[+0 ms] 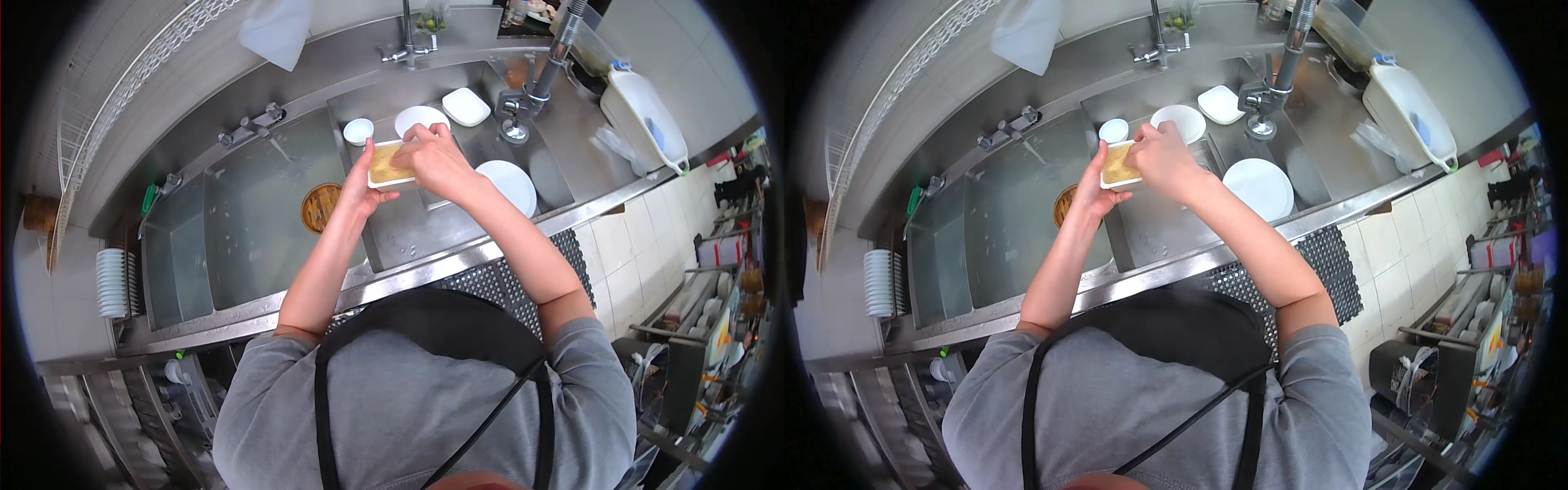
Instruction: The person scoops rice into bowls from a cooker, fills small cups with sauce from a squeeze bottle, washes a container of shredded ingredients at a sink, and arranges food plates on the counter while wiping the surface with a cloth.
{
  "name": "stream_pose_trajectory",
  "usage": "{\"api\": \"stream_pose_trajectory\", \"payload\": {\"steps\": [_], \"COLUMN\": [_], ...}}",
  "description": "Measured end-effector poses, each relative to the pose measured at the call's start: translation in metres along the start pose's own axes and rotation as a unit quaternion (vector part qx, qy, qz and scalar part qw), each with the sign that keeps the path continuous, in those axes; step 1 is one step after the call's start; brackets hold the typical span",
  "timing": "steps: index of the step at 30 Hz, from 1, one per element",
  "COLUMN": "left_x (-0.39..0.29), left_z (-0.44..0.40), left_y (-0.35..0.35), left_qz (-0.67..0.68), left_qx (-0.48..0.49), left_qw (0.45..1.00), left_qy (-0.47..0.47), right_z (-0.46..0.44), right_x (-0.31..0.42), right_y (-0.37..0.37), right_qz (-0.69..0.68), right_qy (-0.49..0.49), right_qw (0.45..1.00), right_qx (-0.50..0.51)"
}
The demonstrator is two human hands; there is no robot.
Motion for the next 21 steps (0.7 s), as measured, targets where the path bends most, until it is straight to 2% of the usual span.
{"api": "stream_pose_trajectory", "payload": {"steps": [4,6,7,9,10,11,13,14,15,17,19,21], "left_x": [0.005,0.004,0.003,0.005,0.006,0.007,0.011,0.014,0.019,0.032,0.044,0.061], "left_z": [0.007,0.016,0.019,0.022,0.022,0.023,0.024,0.024,0.023,0.020,0.023,0.024], "left_y": [-0.004,-0.002,-0.001,-0.003,-0.003,-0.001,0.005,0.009,0.014,0.029,0.053,0.080], "left_qz": [-0.010,-0.039,-0.066,-0.081,-0.092,-0.099,-0.116,-0.114,-0.121,-0.104,-0.127,-0.135], "left_qx": [0.027,0.028,0.022,0.040,0.051,0.063,0.081,0.094,0.112,0.133,0.164,0.193], "left_qw": [0.999,0.998,0.997,0.995,0.993,0.992,0.988,0.986,0.983,0.981,0.971,0.962], "left_qy": [-0.023,-0.027,-0.029,-0.039,-0.044,-0.054,-0.063,-0.075,-0.082,-0.095,-0.116,-0.136], "right_z": [0.003,0.006,0.010,0.022,0.028,0.038,0.063,0.074,0.086,0.107,0.136,0.177], "right_x": [0.005,0.001,-0.002,-0.008,0.001,0.004,0.008,0.011,0.016,0.025,0.035,0.036], "right_y": [-0.006,-0.016,-0.018,-0.019,-0.032,-0.032,-0.030,-0.026,-0.024,-0.028,-0.043,-0.066], "right_qz": [-0.023,-0.064,-0.059,-0.132,-0.144,-0.139,-0.054,0.017,0.028,-0.065,-0.045,-0.074], "right_qy": [0.033,0.105,0.114,0.233,0.290,0.305,0.299,0.256,0.272,0.295,0.304,0.327], "right_qw": [0.999,0.986,0.985,0.952,0.938,0.933,0.942,0.951,0.946,0.948,0.945,0.925], "right_qx": [0.023,-0.116,-0.118,-0.148,-0.127,-0.131,-0.144,-0.172,-0.175,-0.102,-0.116,-0.179]}}
Point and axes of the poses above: each hand's wrist, its own z-axis away from the middle knuckle, its own y-axis out of the palm, x = y × z, the point moved 1 cm from there along -z, towards the middle knuckle, and after that the axes turned 3 degrees about x, right-handed, at the moved point
